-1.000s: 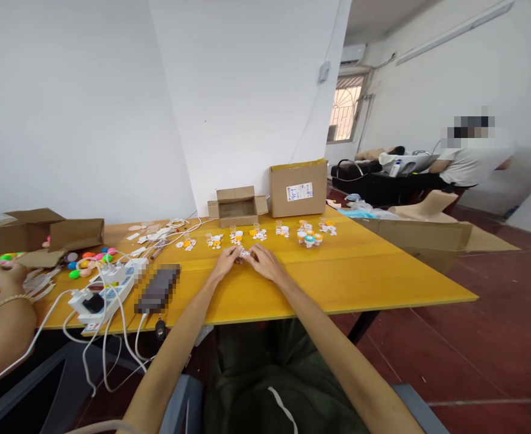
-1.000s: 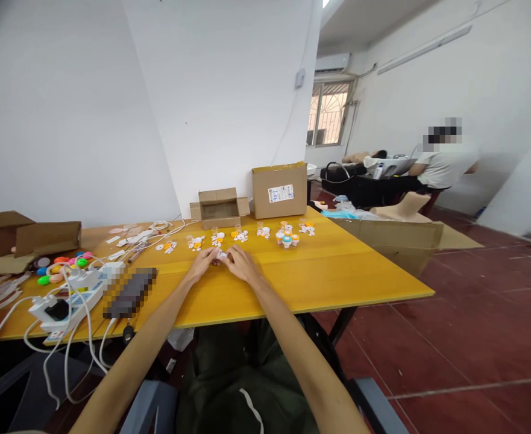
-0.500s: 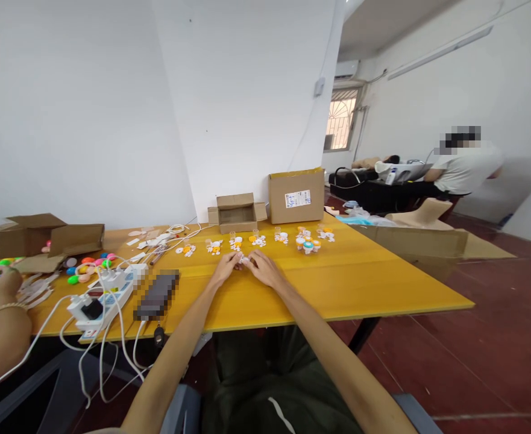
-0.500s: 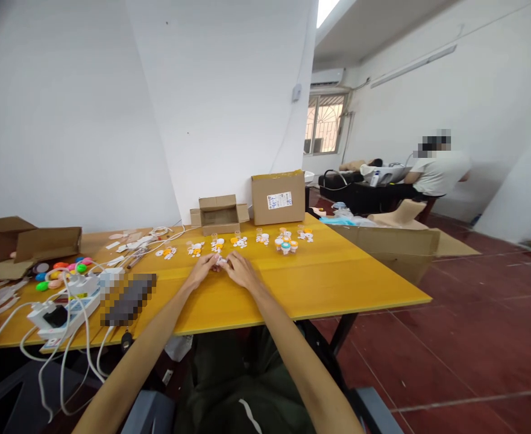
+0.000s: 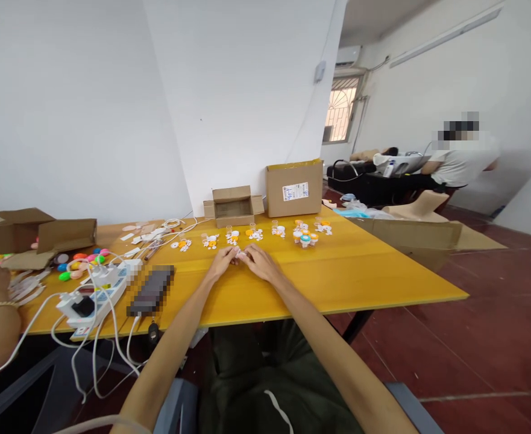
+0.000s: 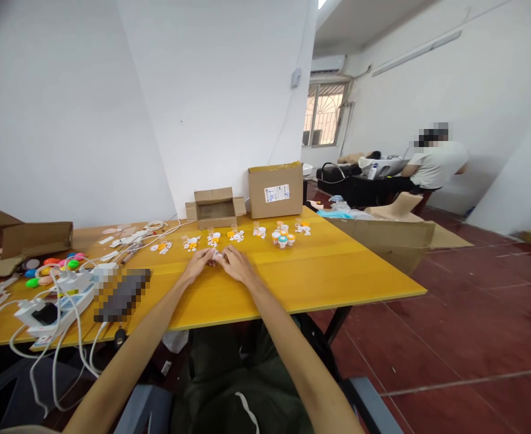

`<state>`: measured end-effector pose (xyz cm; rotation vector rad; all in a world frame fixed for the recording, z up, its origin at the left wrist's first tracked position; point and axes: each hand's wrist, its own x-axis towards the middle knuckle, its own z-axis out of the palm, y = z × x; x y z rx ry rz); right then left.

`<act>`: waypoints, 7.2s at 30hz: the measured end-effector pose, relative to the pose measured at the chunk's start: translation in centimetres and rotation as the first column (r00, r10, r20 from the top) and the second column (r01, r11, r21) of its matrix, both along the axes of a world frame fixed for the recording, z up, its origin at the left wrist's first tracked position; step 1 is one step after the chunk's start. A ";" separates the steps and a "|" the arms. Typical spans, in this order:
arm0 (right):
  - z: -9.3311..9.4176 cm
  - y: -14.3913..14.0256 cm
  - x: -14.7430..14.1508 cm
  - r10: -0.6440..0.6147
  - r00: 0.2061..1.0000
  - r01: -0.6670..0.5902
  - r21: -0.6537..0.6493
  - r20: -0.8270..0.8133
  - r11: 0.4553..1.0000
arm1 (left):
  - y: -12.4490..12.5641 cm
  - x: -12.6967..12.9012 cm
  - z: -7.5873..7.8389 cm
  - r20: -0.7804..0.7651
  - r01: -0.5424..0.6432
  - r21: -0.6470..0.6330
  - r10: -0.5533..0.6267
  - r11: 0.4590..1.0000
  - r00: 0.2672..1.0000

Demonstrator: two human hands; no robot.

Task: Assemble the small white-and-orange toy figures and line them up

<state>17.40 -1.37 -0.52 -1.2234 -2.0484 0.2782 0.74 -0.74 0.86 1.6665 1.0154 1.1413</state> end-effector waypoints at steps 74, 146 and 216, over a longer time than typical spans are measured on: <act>-0.2 0.3 0.3 0.122 0.973 -0.106 0.094 -0.196 0.990 | -0.1 -0.3 0.0 0.063 0.056 -0.004 -0.056 0.998 0.996; -0.1 0.2 0.3 0.174 0.962 -0.144 0.153 -0.209 0.978 | -0.1 -0.1 0.5 0.037 0.021 -0.031 -0.019 0.999 0.999; -0.2 0.4 0.3 0.162 0.965 -0.139 0.125 -0.204 0.982 | -0.2 -0.7 0.3 0.158 0.067 -0.079 -0.054 0.995 0.986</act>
